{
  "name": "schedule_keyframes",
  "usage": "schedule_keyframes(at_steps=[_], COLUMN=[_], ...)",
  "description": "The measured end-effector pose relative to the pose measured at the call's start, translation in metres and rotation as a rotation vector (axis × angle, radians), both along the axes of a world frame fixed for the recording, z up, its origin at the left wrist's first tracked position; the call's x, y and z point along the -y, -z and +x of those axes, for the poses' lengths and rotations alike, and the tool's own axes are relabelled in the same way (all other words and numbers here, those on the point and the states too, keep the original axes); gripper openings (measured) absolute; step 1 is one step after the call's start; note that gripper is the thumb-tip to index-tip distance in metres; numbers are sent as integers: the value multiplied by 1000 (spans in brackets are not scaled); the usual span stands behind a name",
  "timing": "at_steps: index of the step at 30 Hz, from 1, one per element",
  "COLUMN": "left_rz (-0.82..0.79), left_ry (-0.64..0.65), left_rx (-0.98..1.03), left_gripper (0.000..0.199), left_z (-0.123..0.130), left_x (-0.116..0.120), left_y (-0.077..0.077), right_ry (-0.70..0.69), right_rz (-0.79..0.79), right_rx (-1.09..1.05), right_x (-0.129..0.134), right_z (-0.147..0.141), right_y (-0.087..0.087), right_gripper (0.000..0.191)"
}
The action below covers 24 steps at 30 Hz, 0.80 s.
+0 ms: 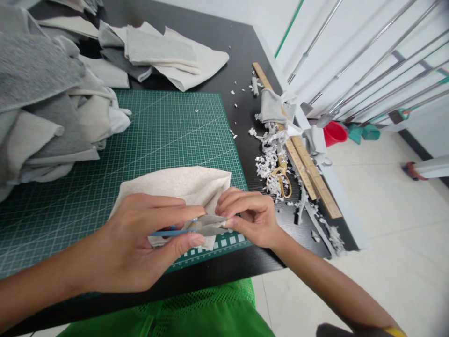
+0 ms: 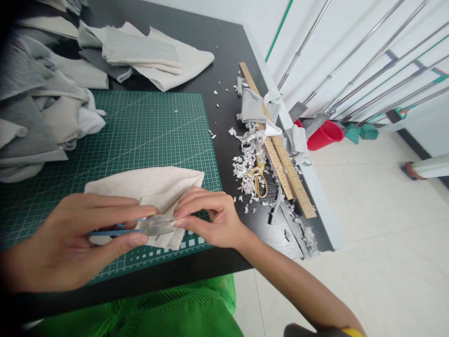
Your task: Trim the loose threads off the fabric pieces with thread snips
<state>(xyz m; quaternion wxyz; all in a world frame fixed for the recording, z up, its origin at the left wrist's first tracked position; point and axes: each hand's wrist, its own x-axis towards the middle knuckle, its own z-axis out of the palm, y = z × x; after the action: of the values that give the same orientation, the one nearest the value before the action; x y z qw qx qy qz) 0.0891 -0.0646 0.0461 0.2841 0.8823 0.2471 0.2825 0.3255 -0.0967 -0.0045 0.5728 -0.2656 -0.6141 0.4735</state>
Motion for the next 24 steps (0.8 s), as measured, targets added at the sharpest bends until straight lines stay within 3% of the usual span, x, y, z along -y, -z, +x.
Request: schedule_keyframes(at_steps=[24], left_rz=[1], left_ry=[71], left_rx=[-14], left_gripper=[12], left_z=[4], left_x=[0], left_y=[1], right_ry=[-2], right_rz=[-37], right_rx=[14], right_x=[0], right_z=[0], right_y=[-3], right_gripper=[6])
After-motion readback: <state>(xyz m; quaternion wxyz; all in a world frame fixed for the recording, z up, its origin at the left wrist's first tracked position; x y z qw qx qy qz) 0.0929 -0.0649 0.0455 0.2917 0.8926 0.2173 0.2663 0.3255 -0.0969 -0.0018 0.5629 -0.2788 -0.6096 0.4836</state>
